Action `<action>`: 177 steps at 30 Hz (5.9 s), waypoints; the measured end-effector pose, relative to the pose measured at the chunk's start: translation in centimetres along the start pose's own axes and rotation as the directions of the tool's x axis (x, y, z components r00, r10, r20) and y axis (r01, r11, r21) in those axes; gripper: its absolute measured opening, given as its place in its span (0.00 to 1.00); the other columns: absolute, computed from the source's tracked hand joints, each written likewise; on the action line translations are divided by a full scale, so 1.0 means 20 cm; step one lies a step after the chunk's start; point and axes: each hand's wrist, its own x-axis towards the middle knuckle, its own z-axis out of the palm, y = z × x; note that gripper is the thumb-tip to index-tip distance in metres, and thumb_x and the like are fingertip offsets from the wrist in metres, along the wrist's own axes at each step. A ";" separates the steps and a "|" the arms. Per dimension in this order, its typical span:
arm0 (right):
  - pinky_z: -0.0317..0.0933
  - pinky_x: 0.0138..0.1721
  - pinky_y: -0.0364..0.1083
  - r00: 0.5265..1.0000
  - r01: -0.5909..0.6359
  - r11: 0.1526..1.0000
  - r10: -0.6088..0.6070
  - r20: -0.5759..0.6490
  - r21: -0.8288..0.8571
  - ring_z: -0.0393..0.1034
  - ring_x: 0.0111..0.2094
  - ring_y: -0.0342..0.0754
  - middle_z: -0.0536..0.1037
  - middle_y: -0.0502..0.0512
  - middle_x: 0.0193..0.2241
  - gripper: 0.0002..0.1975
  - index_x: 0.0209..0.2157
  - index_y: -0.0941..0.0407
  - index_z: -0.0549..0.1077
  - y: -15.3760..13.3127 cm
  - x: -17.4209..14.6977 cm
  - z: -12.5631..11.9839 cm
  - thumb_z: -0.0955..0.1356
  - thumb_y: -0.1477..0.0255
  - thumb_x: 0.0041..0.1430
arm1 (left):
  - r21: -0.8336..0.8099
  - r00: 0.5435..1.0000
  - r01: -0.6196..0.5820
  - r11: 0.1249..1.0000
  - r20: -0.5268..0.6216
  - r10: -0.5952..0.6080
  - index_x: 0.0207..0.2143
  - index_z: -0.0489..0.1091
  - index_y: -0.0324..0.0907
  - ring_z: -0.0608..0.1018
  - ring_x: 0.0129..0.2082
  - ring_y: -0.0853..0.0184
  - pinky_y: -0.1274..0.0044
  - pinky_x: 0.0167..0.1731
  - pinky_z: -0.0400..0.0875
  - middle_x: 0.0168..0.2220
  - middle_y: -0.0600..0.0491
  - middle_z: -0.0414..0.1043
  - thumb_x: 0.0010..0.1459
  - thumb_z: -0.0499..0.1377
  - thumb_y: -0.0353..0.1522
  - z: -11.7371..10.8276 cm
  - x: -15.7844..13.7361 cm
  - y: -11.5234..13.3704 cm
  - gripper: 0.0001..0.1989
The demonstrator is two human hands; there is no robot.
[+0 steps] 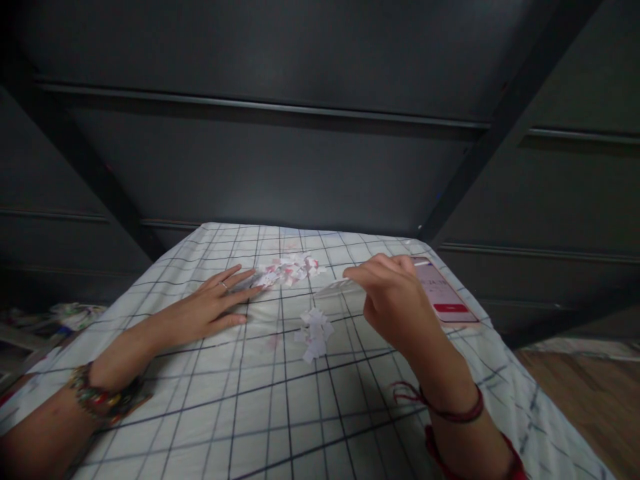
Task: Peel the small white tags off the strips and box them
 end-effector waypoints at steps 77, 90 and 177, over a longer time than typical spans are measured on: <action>0.53 0.34 0.49 0.983 0.178 0.983 -0.180 -0.037 -0.049 0.64 0.28 0.46 0.74 0.48 0.24 0.23 0.32 0.53 0.71 -0.13 0.02 0.02 0.58 0.91 0.39 | 0.036 0.928 0.317 0.948 0.196 -0.318 0.68 0.38 0.32 0.43 0.68 0.47 0.58 0.63 0.43 0.69 0.36 0.33 0.60 0.42 0.57 0.05 -0.02 -0.04 0.47; 0.53 0.34 0.49 0.962 0.270 0.963 -0.269 -0.032 0.012 0.62 0.28 0.45 0.74 0.49 0.25 0.22 0.30 0.55 0.72 -0.14 0.03 0.02 0.58 0.91 0.42 | 0.020 0.944 0.294 0.956 0.150 -0.294 0.68 0.40 0.34 0.46 0.67 0.45 0.56 0.62 0.47 0.68 0.36 0.35 0.59 0.41 0.60 0.07 -0.02 -0.06 0.48; 0.48 0.31 0.47 0.988 0.146 0.987 -0.142 0.056 -0.066 0.60 0.27 0.46 0.73 0.51 0.23 0.20 0.29 0.56 0.74 -0.17 0.05 0.07 0.59 0.90 0.41 | 0.037 0.950 0.285 0.958 0.124 -0.287 0.68 0.42 0.32 0.42 0.68 0.47 0.57 0.63 0.47 0.69 0.37 0.35 0.62 0.40 0.57 0.08 -0.02 -0.06 0.45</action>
